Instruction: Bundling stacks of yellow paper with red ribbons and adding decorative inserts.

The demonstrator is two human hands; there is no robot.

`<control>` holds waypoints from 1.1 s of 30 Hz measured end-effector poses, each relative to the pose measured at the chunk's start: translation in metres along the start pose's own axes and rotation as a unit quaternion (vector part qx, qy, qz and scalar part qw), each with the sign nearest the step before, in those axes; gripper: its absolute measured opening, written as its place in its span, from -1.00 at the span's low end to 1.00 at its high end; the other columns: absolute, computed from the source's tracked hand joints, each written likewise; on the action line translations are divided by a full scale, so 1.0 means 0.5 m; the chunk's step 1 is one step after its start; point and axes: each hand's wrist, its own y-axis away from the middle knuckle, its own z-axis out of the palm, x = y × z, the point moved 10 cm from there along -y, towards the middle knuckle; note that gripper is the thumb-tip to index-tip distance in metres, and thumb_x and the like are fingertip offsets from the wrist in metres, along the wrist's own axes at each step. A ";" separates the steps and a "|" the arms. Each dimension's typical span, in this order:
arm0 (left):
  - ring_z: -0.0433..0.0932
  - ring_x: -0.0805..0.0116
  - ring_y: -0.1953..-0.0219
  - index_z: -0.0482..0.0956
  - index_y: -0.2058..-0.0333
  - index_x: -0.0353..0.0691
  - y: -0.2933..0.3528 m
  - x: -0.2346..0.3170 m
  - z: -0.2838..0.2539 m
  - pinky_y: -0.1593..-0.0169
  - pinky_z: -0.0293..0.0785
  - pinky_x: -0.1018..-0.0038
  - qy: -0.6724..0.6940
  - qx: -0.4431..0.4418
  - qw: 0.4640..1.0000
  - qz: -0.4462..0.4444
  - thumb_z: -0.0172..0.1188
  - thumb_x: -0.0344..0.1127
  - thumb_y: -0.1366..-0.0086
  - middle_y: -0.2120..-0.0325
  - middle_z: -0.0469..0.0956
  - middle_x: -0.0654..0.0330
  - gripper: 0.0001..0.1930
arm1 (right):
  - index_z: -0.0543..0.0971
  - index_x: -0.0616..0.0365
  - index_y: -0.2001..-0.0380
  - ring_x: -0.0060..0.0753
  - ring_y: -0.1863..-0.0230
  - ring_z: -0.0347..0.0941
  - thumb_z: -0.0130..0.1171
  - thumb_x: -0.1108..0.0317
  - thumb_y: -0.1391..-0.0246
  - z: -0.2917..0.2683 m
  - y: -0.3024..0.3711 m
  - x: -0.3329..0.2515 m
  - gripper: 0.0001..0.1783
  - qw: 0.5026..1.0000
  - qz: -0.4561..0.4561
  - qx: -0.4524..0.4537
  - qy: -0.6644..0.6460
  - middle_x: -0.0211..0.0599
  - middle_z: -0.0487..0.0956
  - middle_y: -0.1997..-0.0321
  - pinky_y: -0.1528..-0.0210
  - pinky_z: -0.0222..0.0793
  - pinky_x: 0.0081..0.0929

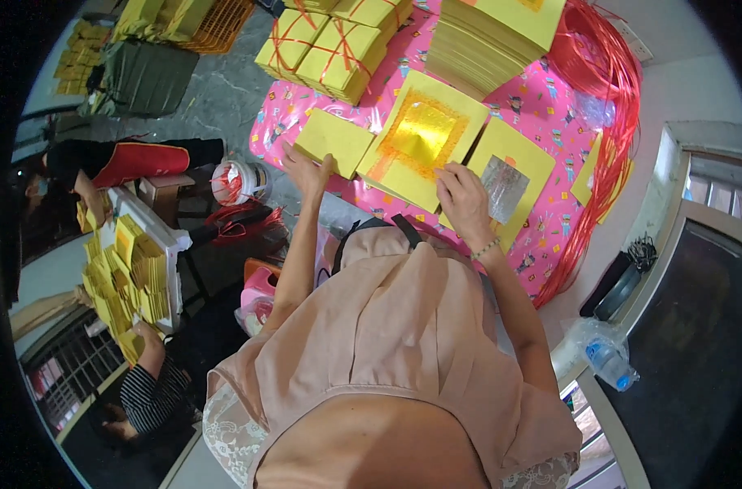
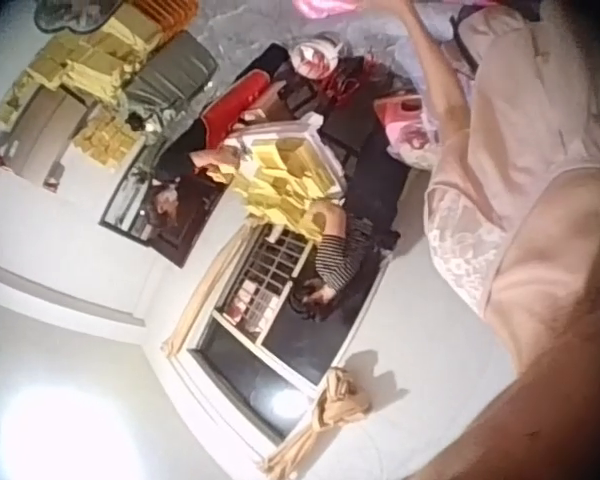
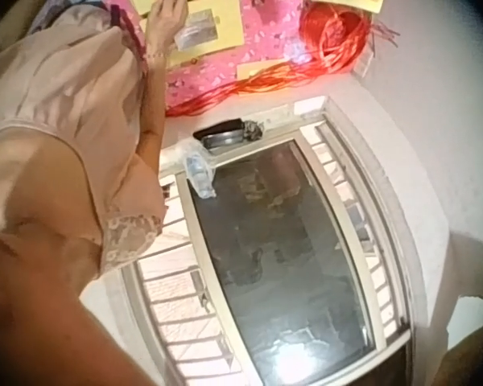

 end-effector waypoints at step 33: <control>-0.25 -0.31 -0.43 0.10 -0.38 -0.10 0.015 0.025 0.049 -0.36 -0.32 -0.25 -0.095 -0.036 0.976 0.195 -0.02 0.27 -0.32 -0.42 -0.13 -0.12 -0.19 | 0.62 0.16 0.40 -0.17 0.26 0.57 0.23 0.33 -0.08 0.013 0.007 -0.031 -0.88 0.999 -0.011 -0.046 -0.027 -0.27 0.63 0.32 0.22 0.45 -0.27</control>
